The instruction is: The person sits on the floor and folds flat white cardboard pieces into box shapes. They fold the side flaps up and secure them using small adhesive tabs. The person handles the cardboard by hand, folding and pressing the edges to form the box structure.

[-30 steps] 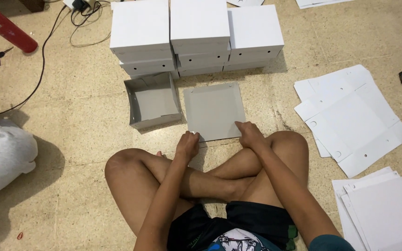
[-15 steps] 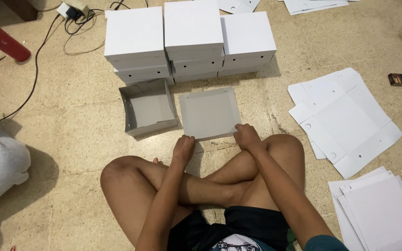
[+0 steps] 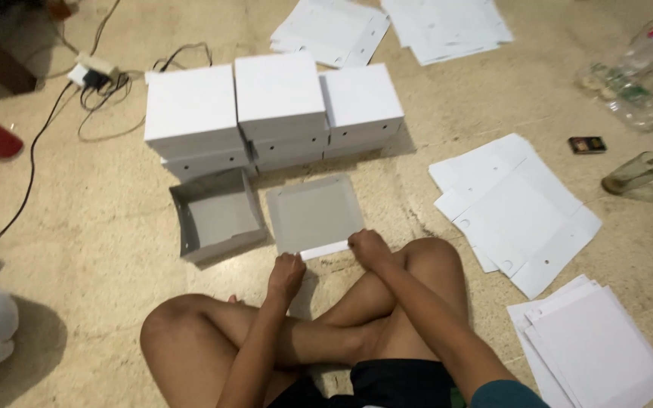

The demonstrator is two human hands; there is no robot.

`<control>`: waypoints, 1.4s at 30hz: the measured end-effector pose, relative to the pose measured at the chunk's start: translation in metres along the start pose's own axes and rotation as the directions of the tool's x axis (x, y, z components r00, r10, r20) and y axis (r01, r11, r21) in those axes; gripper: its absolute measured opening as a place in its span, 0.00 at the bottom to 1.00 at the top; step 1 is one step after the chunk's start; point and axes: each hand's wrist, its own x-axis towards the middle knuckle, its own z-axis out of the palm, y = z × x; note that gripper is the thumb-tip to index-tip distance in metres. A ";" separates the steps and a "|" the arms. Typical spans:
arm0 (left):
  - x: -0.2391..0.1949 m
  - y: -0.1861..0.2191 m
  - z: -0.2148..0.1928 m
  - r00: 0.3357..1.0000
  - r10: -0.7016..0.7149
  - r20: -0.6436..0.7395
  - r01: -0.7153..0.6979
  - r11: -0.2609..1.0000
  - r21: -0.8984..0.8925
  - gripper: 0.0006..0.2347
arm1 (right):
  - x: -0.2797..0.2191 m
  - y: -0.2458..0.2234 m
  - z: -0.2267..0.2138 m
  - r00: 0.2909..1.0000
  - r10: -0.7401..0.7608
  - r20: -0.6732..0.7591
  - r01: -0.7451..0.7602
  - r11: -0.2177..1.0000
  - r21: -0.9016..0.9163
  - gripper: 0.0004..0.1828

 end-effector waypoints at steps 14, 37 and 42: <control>-0.016 -0.003 -0.041 0.989 -0.033 0.148 0.063 0.978 -0.199 0.20 | -0.005 -0.013 -0.010 0.995 0.032 0.097 -0.023 0.996 -0.088 0.12; -0.012 -0.001 -0.036 0.993 -0.114 0.018 0.113 0.924 -0.365 0.12 | 0.012 -0.005 -0.010 0.985 0.105 0.137 -0.088 0.988 -0.129 0.17; -0.004 0.002 -0.021 0.997 -0.078 0.001 0.074 0.939 -0.335 0.11 | 0.007 -0.026 -0.022 0.990 0.055 0.132 -0.021 0.969 -0.248 0.14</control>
